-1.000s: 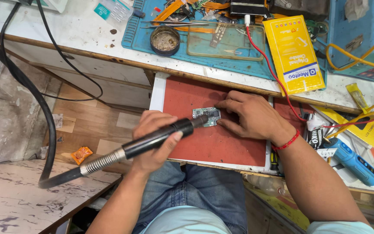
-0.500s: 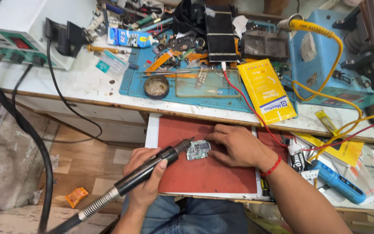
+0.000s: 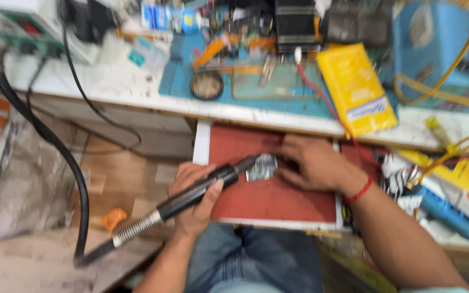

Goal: The person holds a small circuit board steady on a red mat with one hand while directing a hot air rework gun at the board with the other, repositioning the board and the tool repeatedly as they heat components on it.

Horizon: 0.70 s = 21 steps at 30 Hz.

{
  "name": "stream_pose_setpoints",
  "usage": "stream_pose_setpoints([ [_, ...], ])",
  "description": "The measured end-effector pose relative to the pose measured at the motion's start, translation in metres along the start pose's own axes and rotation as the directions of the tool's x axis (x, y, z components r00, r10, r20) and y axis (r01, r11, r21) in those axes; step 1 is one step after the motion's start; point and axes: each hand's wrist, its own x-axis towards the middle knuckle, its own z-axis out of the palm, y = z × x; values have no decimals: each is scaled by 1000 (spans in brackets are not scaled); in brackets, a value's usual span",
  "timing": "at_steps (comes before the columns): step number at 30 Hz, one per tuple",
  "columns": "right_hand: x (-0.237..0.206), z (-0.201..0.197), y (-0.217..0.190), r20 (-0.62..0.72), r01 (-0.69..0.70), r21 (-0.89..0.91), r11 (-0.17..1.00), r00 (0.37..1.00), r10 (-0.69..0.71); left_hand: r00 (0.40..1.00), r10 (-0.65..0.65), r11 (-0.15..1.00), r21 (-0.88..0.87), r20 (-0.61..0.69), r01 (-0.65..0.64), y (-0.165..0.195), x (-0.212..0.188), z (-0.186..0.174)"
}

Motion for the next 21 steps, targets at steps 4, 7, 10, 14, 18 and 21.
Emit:
stream_pose_setpoints([
  [4, -3, 1, 3, -5, 3, -6, 1000, 1000, -3, 999, 35, 999, -28, 27, -34, -2, -4, 4],
  [7, -3, -2, 1, 9, -4, 2, 1000, 1000, 4, 1000, 12, 1000, 1, -25, -12, 1, -2, 5],
  [10, -2, -5, 1, -2, 4, -2, 1000, 1000, -4, 997, 71, 997, -13, 18, -70, 3, 1, 5],
  [14, -5, -2, 1, -1, 8, -13, 1000, 1000, -8, 997, -59, 998, 32, -58, 61, 4, -1, 4],
  [18, -4, -2, 0, 0, 5, -10, 1000, 1000, -5, 997, 70, 997, 6, 31, -71, 2, -1, 3],
  [21, -4, -4, -1, -1, 9, -11, 1000, 1000, -9, 1000, 8, 999, 34, -18, -7, 3, -1, 4],
])
